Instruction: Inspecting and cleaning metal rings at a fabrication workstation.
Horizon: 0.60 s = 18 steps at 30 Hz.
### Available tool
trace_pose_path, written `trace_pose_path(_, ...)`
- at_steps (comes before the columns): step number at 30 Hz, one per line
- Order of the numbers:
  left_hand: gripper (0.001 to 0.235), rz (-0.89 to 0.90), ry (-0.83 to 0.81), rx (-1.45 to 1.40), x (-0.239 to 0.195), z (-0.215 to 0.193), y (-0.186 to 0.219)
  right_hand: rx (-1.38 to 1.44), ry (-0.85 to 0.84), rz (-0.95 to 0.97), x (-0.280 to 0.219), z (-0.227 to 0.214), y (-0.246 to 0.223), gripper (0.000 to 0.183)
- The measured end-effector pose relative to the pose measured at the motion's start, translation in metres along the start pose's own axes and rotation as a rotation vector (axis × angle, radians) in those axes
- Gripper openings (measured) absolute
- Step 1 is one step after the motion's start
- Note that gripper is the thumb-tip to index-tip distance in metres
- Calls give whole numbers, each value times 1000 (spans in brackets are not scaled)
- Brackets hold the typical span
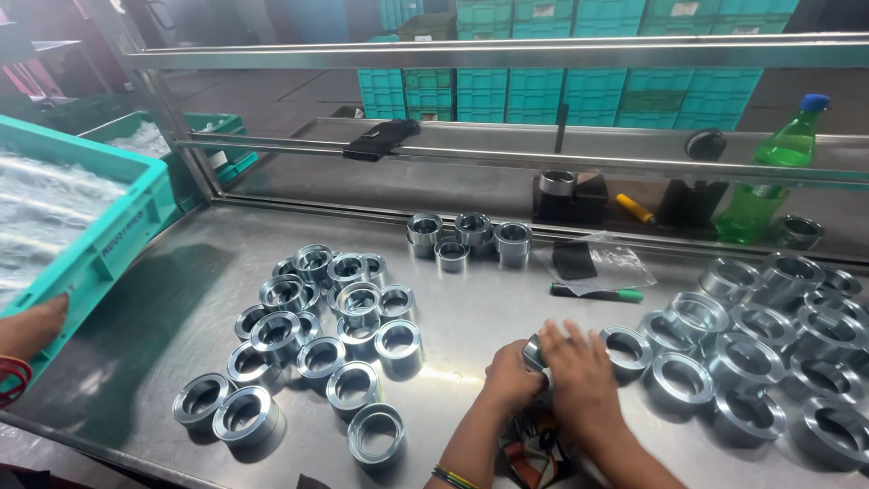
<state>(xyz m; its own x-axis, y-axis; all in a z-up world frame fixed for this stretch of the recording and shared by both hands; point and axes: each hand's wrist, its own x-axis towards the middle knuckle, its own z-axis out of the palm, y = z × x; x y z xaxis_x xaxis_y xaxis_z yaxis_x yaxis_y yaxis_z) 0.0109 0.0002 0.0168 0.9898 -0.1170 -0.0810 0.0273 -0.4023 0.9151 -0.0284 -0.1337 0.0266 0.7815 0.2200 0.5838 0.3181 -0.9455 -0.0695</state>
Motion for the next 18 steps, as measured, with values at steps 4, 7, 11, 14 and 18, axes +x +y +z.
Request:
trace_pose_path(4, 31, -53, -37, -14, -15, -11, 22, 38, -4, 16, 5, -7, 4, 51)
trace_pose_path(7, 33, 22, 0, 83, -6, -6, 14, 46, -20, 49, 8, -9, 5, 54)
trace_pose_path(11, 34, 6, -5, 28, -13, -5, 14, 74, 8, 8, 0, -9, 3, 55)
trace_pose_path(14, 36, -17, 10, 27, -1, -2, 5, 44, 9, 19, 1, -6, 2, 56)
trace_pose_path(18, 34, 5, -21, -3, 11, 4, -9, 6, 22, 2, 3, 3, 7, 59)
